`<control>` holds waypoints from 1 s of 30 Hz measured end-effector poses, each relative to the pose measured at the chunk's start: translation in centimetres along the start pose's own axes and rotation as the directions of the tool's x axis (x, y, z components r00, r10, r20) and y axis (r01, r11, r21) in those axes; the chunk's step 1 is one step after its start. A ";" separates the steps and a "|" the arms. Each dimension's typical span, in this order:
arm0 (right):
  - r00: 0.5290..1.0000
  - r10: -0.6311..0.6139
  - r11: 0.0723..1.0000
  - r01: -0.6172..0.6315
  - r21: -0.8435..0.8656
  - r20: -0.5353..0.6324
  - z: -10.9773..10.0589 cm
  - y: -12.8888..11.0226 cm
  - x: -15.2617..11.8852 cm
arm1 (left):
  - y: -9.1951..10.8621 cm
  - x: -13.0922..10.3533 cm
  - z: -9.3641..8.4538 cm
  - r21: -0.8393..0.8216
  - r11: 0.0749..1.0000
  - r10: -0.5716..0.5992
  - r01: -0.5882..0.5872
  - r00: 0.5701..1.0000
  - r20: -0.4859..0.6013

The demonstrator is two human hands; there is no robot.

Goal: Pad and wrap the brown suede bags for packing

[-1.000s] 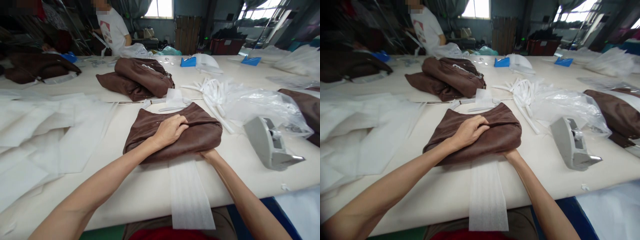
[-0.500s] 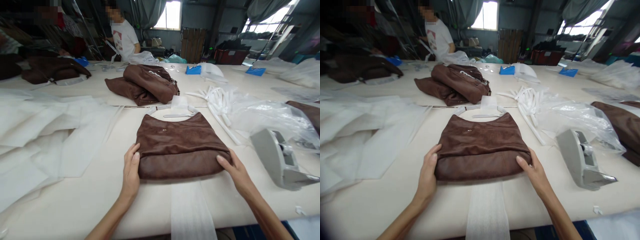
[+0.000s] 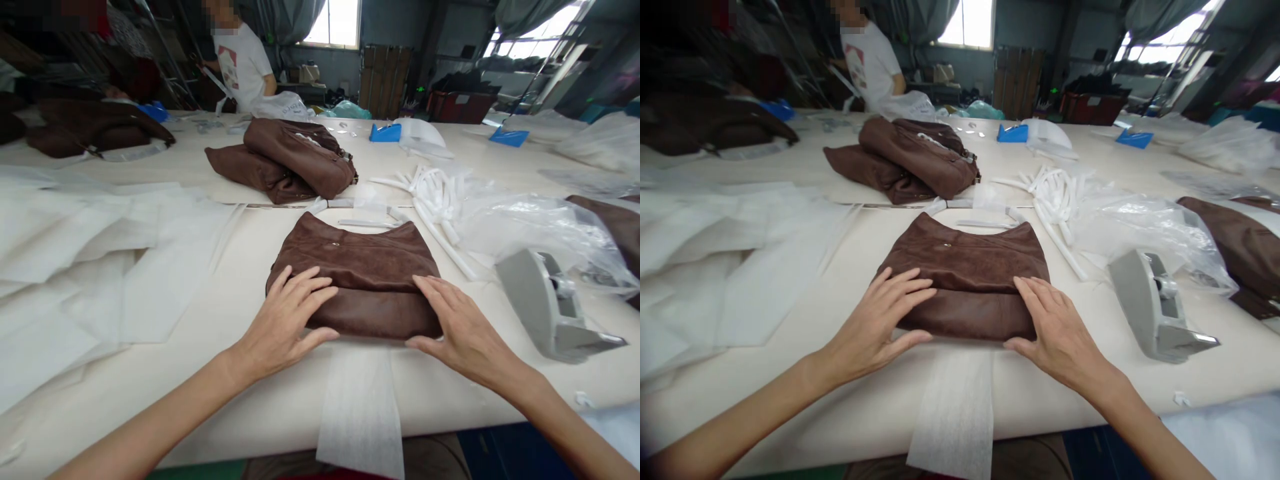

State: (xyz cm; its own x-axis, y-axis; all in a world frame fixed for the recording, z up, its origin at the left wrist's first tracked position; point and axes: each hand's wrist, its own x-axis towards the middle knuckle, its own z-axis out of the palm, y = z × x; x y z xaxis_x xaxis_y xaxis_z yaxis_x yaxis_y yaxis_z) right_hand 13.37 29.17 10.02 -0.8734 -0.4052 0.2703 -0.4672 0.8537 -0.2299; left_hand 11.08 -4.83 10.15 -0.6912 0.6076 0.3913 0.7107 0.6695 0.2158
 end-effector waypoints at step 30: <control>0.993 0.052 0.989 -0.037 -0.143 0.107 -0.7 1.7 4.6 | -1.4 6.5 -2.2 0.101 0.966 -0.260 0.240 0.876 0.407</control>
State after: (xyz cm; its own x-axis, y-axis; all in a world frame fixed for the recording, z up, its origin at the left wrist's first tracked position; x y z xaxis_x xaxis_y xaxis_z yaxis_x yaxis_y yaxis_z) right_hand 8.69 28.99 11.56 -0.9064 -0.3926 0.1559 -0.4103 0.9061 -0.1033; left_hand 5.88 -2.79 14.36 -0.8431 0.5322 -0.0777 0.5076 0.8351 0.2121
